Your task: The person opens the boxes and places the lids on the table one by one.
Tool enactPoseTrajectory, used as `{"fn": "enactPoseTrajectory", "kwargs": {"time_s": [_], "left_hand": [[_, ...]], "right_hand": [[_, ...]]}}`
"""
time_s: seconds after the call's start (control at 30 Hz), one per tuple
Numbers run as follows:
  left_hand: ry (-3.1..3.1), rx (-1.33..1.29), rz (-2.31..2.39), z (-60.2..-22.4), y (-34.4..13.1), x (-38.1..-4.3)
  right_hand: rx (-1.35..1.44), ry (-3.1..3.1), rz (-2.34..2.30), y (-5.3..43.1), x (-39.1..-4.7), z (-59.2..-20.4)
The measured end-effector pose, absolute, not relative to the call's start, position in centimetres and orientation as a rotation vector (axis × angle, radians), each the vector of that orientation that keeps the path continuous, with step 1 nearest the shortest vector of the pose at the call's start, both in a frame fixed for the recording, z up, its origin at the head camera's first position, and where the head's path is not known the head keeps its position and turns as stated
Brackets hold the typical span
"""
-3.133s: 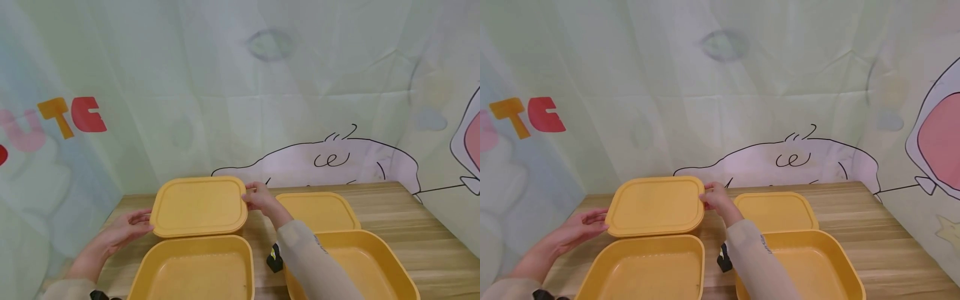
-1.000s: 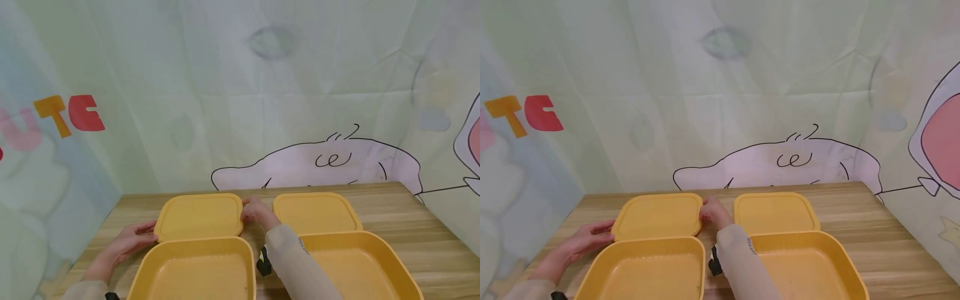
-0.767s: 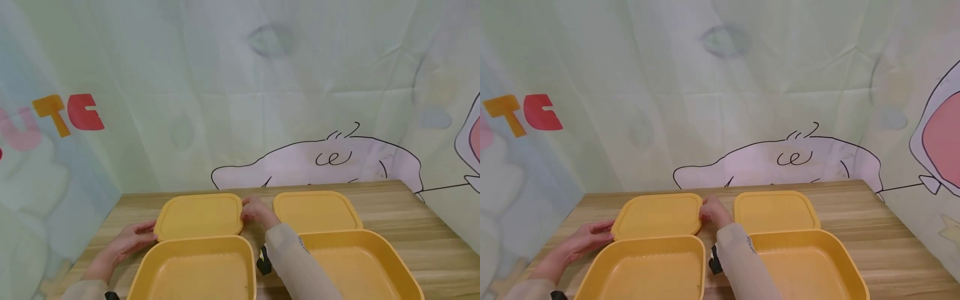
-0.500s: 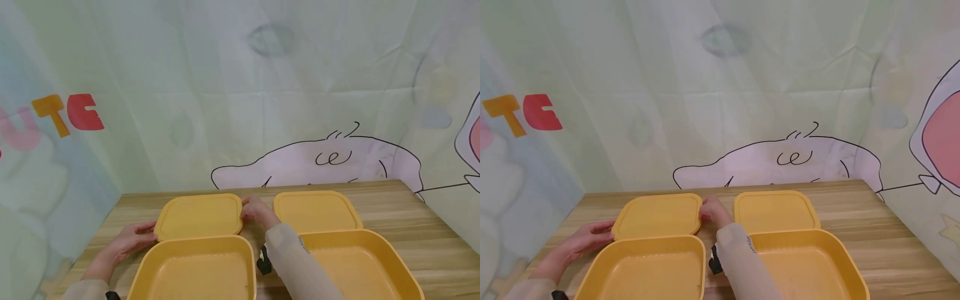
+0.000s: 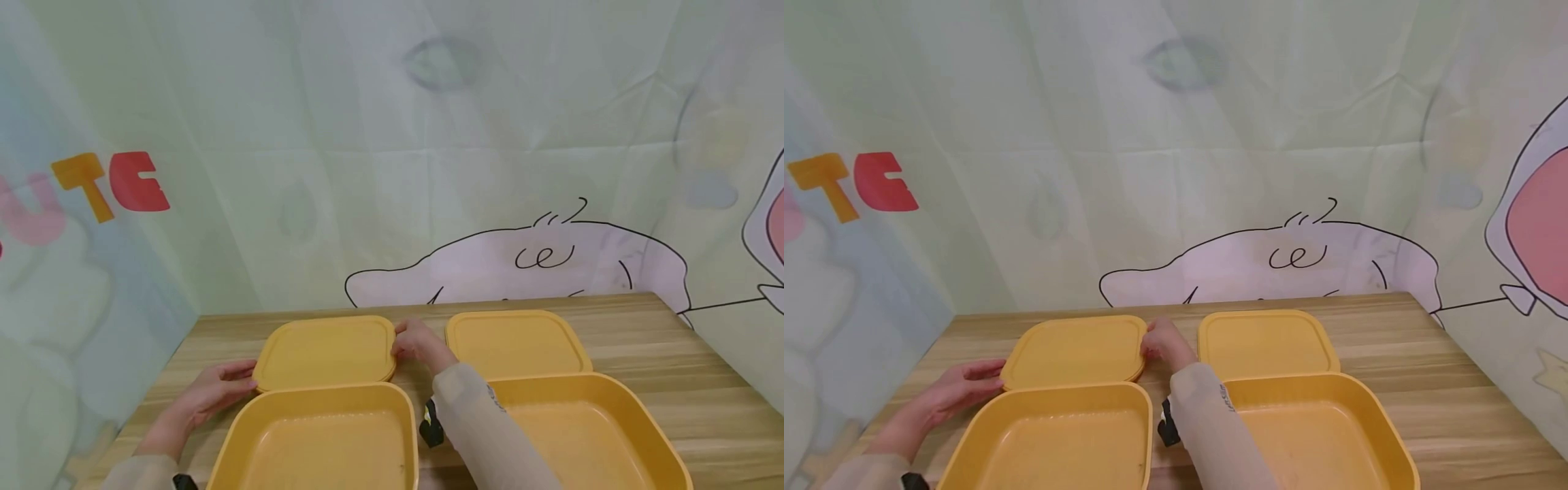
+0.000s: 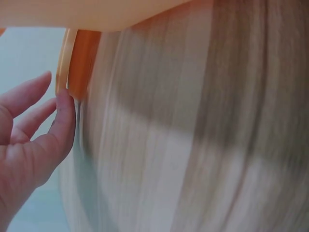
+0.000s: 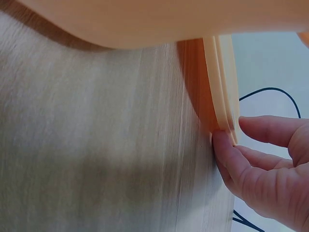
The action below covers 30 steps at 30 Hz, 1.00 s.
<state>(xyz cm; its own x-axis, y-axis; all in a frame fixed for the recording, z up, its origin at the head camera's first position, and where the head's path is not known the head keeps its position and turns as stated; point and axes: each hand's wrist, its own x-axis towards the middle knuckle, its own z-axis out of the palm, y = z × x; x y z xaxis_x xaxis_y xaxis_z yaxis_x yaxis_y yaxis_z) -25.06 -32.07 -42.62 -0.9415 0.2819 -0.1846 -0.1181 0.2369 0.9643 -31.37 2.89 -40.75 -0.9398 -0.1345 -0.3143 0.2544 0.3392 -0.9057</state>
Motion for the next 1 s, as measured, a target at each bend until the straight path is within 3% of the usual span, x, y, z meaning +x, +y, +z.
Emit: {"fn": "enactPoseTrajectory", "kwargs": {"time_s": [1.0], "left_hand": [[2.215, 0.303, 1.648, -42.03, -32.52, -24.47]], "right_hand": [[0.159, 2.243, -1.629, 2.64, -32.05, -41.07]]}}
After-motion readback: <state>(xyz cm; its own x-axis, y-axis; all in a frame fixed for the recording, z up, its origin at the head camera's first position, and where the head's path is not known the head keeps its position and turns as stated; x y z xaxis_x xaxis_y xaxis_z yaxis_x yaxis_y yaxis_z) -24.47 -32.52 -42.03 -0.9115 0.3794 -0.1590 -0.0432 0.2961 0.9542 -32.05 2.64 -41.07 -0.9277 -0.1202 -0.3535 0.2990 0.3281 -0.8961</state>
